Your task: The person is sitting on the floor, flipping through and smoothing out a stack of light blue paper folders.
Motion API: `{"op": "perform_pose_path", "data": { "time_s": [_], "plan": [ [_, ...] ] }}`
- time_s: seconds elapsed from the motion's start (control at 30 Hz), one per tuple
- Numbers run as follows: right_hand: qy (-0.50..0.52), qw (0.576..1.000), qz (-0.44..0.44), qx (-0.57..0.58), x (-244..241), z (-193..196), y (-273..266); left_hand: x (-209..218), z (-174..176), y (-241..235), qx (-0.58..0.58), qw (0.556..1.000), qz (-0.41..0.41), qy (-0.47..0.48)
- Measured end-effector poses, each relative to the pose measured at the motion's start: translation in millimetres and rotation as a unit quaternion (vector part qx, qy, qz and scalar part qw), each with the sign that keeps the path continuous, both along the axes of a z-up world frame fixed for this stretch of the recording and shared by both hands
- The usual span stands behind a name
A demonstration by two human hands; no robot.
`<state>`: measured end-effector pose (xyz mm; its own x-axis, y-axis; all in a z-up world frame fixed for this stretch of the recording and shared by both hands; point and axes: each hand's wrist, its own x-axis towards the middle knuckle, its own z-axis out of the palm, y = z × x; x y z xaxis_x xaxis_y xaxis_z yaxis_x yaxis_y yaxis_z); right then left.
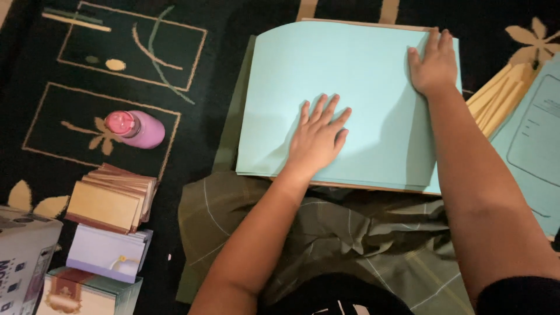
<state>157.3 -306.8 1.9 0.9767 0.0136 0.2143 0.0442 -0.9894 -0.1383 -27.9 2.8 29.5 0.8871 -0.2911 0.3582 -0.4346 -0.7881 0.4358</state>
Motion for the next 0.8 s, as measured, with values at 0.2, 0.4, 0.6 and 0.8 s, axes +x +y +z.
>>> {"op": "perform_pose_path", "data": {
  "time_s": [0.2, 0.4, 0.6, 0.8],
  "plan": [
    [0.084, 0.995, -0.047, 0.028, -81, 39, 23, 3, -11, -1, 0.015, 1.0, 0.008, -0.003],
    [0.1, 0.995, -0.011, -0.005, -196, 23, 3, 11, -23, 0, 0.081, 0.996, -0.001, 0.04],
    [0.136, 0.99, -0.014, -0.037, -229, 17, -6, 10, -16, -1, 0.082, 0.994, -0.003, 0.067],
    [0.123, 0.991, -0.003, -0.058, -130, 6, -10, 5, -8, -1, 0.087, 0.993, -0.005, 0.076]
  ]
}}
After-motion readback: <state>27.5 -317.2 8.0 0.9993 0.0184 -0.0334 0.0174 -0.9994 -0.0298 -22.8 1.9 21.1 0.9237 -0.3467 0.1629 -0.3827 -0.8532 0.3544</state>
